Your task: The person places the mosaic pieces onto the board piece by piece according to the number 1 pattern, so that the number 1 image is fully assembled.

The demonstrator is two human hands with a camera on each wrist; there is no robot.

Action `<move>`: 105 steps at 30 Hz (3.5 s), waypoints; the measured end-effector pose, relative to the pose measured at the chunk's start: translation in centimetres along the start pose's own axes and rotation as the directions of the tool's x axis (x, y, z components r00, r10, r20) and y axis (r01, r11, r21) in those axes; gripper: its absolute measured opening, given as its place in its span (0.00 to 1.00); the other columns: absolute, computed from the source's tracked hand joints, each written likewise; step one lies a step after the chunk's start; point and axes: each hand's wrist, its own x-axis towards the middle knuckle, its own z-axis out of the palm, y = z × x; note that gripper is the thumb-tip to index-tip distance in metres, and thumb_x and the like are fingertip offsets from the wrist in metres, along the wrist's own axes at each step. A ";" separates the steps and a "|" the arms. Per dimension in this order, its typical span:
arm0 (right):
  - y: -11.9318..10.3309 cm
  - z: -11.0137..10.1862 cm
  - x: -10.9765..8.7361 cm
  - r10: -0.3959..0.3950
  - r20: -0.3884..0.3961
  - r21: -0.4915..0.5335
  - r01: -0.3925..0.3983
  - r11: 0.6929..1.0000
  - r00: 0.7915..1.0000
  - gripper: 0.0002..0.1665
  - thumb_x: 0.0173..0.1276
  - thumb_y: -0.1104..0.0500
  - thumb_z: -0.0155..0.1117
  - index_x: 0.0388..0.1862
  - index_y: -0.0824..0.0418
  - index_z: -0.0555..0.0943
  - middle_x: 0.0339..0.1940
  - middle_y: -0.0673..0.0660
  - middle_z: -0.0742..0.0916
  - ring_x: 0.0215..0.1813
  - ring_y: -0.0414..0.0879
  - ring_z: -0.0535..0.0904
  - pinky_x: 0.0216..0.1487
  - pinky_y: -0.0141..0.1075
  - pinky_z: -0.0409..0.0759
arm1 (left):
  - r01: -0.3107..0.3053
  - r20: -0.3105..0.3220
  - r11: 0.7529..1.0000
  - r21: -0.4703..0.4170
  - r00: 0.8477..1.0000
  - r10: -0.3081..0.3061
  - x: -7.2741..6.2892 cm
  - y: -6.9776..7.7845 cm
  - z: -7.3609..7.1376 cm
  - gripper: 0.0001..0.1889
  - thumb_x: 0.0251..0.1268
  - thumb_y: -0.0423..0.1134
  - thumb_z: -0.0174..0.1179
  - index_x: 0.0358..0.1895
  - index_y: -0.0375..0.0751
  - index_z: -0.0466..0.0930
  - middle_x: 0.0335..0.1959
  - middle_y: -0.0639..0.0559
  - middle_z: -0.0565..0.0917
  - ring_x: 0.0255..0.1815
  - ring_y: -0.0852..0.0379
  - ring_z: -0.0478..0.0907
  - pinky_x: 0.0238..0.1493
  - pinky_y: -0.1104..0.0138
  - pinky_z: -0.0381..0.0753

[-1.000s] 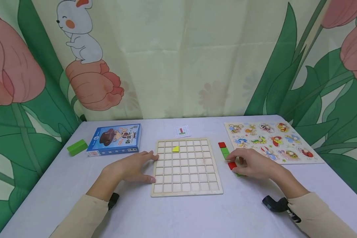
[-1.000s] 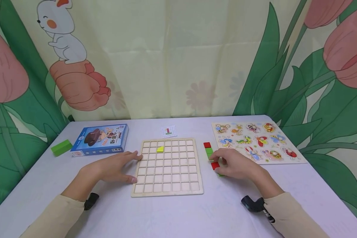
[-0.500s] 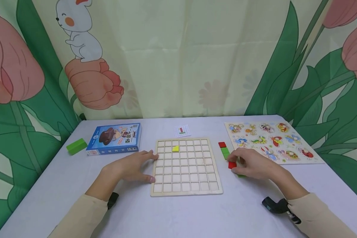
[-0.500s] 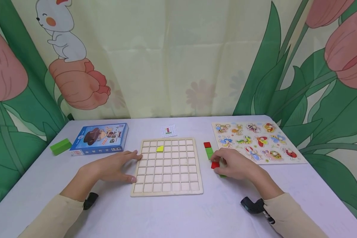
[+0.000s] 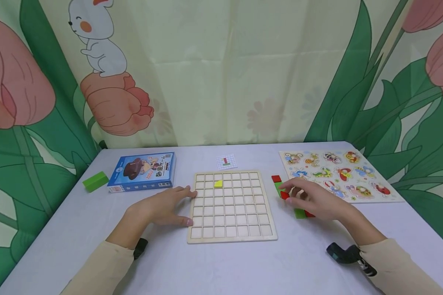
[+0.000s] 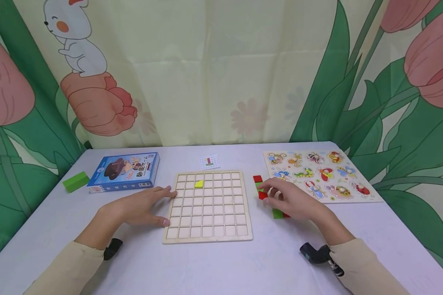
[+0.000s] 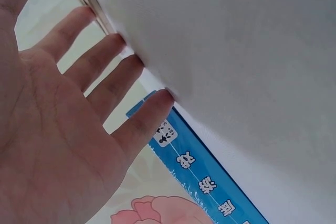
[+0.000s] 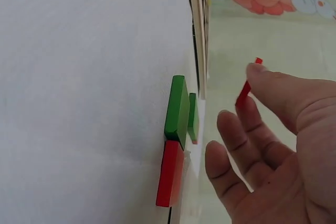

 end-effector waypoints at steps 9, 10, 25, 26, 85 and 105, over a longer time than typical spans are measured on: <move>-0.3 -0.3 0.6 -0.073 -0.072 0.044 0.076 0.996 0.995 0.19 0.76 0.56 0.66 0.63 0.54 0.80 0.54 0.45 0.85 0.53 0.44 0.80 0.54 0.33 0.82 | 0.002 0.001 1.000 -0.009 1.000 -0.002 0.2 -0.1 0.0 0.49 0.54 0.66 0.73 0.79 0.57 0.65 0.83 0.45 0.59 0.83 0.40 0.55 0.77 0.42 0.61; -0.3 -0.3 0.7 -0.083 -0.076 0.049 0.087 0.995 0.994 0.19 0.76 0.56 0.66 0.63 0.54 0.80 0.54 0.45 0.85 0.53 0.43 0.80 0.55 0.33 0.82 | 0.003 0.000 1.000 -0.007 1.000 -0.003 0.2 -0.1 0.0 0.49 0.54 0.67 0.72 0.79 0.57 0.65 0.83 0.45 0.59 0.83 0.40 0.55 0.77 0.42 0.61; -2.0 0.1 3.4 -0.131 -0.096 0.165 0.146 0.975 0.987 0.19 0.74 0.60 0.67 0.63 0.54 0.80 0.60 0.60 0.84 0.56 0.48 0.81 0.56 0.34 0.83 | 0.001 -0.001 1.000 0.001 1.000 -0.001 0.0 -0.1 -0.1 0.49 0.54 0.67 0.72 0.79 0.57 0.65 0.83 0.45 0.59 0.83 0.39 0.54 0.77 0.40 0.61; -2.0 0.2 3.7 -0.133 -0.097 0.164 0.148 0.975 0.986 0.19 0.75 0.59 0.67 0.63 0.54 0.80 0.60 0.60 0.84 0.56 0.48 0.81 0.56 0.34 0.83 | 0.000 0.000 1.000 0.001 1.000 0.000 0.0 -0.1 -0.1 0.49 0.54 0.67 0.72 0.79 0.57 0.65 0.83 0.45 0.59 0.83 0.39 0.54 0.76 0.40 0.61; -5.3 4.0 13.6 -0.116 -0.017 0.326 0.115 0.938 0.993 0.19 0.73 0.60 0.69 0.62 0.54 0.82 0.52 0.55 0.85 0.44 0.53 0.84 0.43 0.40 0.79 | -0.007 0.013 1.000 0.002 1.000 0.007 0.1 -0.3 -0.5 0.49 0.54 0.67 0.72 0.80 0.58 0.64 0.82 0.43 0.59 0.82 0.38 0.55 0.76 0.40 0.62; -4.9 5.8 14.7 -0.068 0.086 0.305 0.039 0.951 0.994 0.21 0.70 0.61 0.72 0.61 0.59 0.82 0.55 0.58 0.83 0.37 0.51 0.82 0.39 0.36 0.77 | 0.010 0.028 1.000 0.003 1.000 -0.010 0.3 -0.1 -0.3 0.48 0.54 0.67 0.72 0.79 0.60 0.64 0.82 0.45 0.59 0.82 0.39 0.56 0.75 0.40 0.64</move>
